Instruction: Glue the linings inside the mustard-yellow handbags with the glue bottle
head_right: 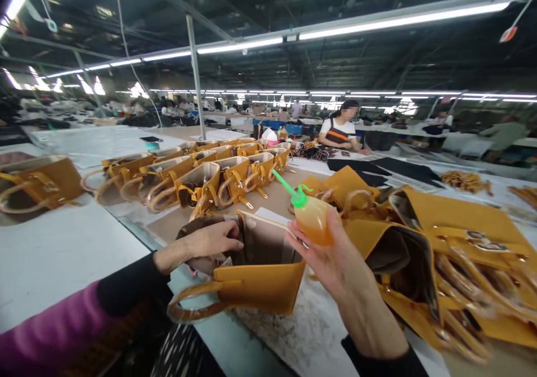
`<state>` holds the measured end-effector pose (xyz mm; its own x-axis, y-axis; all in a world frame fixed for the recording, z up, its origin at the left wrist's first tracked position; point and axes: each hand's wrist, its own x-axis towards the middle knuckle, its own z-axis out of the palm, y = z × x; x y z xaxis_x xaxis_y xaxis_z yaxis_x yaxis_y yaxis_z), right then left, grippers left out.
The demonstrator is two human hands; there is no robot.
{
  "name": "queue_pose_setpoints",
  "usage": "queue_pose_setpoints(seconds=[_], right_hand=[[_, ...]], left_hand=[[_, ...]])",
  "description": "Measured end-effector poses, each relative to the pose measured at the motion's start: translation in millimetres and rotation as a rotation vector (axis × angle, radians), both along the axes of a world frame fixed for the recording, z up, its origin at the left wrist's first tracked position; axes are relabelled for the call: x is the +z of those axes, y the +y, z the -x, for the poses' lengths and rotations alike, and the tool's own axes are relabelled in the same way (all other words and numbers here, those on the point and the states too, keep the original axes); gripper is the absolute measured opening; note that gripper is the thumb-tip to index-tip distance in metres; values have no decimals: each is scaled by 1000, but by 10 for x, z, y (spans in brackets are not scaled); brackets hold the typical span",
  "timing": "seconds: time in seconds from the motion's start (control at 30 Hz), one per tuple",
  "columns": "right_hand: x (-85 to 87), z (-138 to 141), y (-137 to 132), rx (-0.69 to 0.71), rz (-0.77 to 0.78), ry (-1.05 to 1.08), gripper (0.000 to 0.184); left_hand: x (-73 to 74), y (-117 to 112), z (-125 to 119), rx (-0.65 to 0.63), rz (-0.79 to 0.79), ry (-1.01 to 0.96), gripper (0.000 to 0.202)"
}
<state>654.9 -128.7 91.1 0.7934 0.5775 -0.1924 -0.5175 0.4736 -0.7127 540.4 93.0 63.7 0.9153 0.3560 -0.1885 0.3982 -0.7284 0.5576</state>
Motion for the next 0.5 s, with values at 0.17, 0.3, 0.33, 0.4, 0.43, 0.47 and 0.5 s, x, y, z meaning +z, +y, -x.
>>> queue_pose_setpoints(seconds=[0.17, 0.3, 0.33, 0.4, 0.43, 0.47, 0.5], right_hand=[[14, 82, -14, 17, 40, 16, 44], [26, 86, -34, 53, 47, -1, 45], [30, 73, -35, 62, 44, -10, 45], [37, 66, -46, 78, 26, -23, 43], [36, 84, -57, 83, 10, -26, 43], [31, 116, -67, 91, -9, -25, 42], [19, 157, -69, 95, -29, -24, 43]], left_hand=[[-325, 155, -130, 249, 27, -113, 59], [-447, 97, -325, 310, -71, -149, 81], [-426, 70, -345, 300, -94, -142, 78], [-314, -24, -345, 290, -101, -110, 64], [-231, -98, -340, 275, -95, -99, 55], [-139, -188, -347, 260, -75, -89, 47], [-44, -293, -384, 186, -80, -110, 41]])
